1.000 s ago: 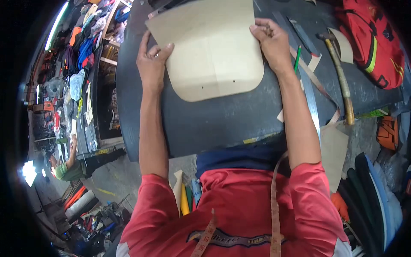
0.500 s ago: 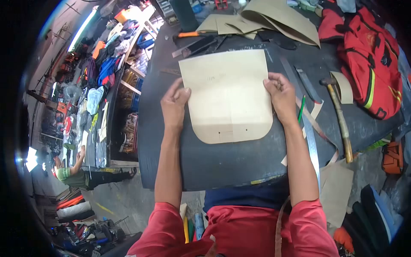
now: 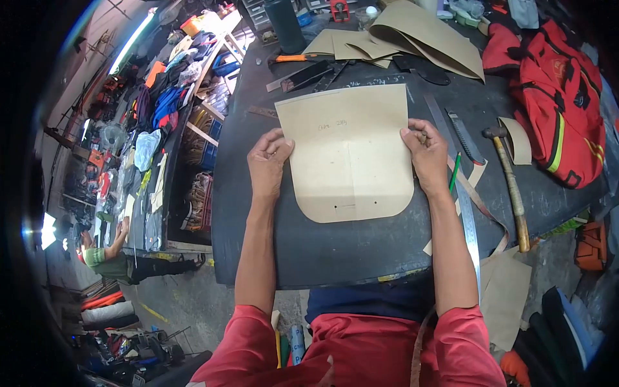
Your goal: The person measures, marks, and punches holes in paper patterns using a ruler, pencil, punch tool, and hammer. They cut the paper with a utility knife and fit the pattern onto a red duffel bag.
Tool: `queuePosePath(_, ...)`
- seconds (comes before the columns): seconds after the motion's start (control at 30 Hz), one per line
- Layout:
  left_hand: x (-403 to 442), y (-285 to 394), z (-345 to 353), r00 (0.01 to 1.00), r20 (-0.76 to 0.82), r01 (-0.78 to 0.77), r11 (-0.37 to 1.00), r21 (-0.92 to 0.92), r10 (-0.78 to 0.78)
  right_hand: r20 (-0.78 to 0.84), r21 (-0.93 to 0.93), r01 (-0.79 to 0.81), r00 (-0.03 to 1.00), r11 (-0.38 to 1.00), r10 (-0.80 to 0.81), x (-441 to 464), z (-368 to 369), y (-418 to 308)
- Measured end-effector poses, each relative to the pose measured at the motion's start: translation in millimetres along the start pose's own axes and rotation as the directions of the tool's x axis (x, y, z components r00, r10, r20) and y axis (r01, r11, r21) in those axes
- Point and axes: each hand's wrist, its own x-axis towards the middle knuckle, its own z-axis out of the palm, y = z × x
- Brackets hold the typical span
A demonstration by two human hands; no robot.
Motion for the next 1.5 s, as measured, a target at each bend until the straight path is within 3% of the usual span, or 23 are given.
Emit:
queuePosePath(0.53,-0.7,4.4,-5.3,0.996,0.091,-0.001,0.999,-0.039,0.005,-0.009,0.011,-0.001,1.0,1.0,0.001,3.1,-0.2,4.9)
queuePosePath(0.63,0.5,2.0,-4.1,0.999,0.041,-0.022,0.997,0.075,0.018,0.002,0.01,0.007,1.0,1.0,-0.007,3.6,-1.9,6.8)
queuePosePath(0.9,0.8,4.1,-4.7,0.998,0.059,0.012,0.994,0.109,-0.019,0.012,-0.006,0.013,1.0,1.0,-0.013,5.8,-1.6,10.9)
queuePosePath(1.07,1.6,2.4,-7.4,0.995,0.085,-0.047,0.997,-0.061,0.052,0.064,0.087,-0.028,0.998,0.996,0.022,2.9,-7.7,3.7)
queuePosePath(1.17,-0.5,7.2,-2.0,0.997,0.043,-0.059,0.995,-0.083,0.063,0.017,0.149,-0.003,1.0,0.989,0.001,1.6,-1.7,3.3)
queuePosePath(1.5,-0.6,6.8,-5.0,0.993,0.108,-0.054,0.998,-0.024,0.056,-0.004,0.093,-0.031,0.999,0.995,0.032,4.9,-6.7,6.3)
